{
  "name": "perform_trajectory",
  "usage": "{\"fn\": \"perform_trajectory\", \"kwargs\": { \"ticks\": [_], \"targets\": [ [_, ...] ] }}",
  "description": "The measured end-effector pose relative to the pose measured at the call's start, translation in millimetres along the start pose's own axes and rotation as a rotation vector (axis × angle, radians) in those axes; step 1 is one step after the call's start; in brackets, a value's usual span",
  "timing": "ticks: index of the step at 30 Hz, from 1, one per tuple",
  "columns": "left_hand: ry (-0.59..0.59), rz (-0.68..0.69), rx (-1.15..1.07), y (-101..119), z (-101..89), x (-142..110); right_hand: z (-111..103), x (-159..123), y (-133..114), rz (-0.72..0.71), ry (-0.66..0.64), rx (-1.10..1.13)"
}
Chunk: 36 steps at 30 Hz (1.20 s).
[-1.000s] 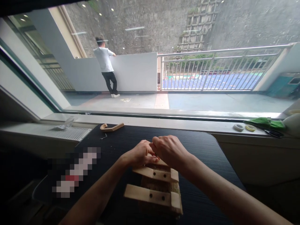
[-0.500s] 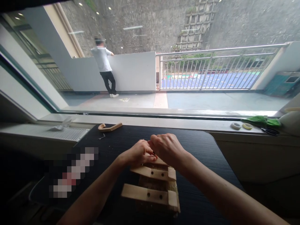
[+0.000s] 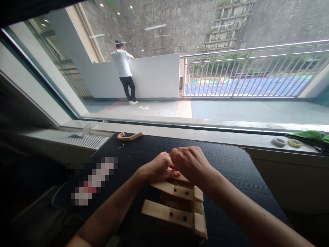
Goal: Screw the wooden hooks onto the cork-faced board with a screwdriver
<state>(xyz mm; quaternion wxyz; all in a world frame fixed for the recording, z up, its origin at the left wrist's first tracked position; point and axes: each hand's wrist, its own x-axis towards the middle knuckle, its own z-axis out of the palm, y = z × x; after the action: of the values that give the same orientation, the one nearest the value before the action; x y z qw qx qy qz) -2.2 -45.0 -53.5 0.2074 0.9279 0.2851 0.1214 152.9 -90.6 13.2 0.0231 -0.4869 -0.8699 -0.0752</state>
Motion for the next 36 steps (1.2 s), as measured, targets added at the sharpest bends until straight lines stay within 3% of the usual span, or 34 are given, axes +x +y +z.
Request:
{"fn": "perform_trajectory", "kwargs": {
  "ticks": [3,9,15,23,31,36],
  "targets": [
    [-0.015,-0.008,-0.011,3,-3.5,-1,-7,3,1,0.0,-0.005,-0.024],
    [-0.034,-0.011,-0.027,5,-6.6,-2,-7,4,4,-0.217,0.013,0.008],
    [-0.029,0.005,-0.009,4,-4.7,-1,-3,1,-1,0.045,-0.052,-0.051],
    [-0.058,-0.01,-0.066,6,-8.6,-2,-20,3,5,-0.153,-0.08,0.052],
    [-0.027,0.019,-0.083,0,0.2,0,-5,2,3,0.108,-0.082,-0.031],
    [-0.041,0.0,-0.116,1,-2.0,-1,-19,3,7,0.004,-0.092,-0.012]
  ]
}}
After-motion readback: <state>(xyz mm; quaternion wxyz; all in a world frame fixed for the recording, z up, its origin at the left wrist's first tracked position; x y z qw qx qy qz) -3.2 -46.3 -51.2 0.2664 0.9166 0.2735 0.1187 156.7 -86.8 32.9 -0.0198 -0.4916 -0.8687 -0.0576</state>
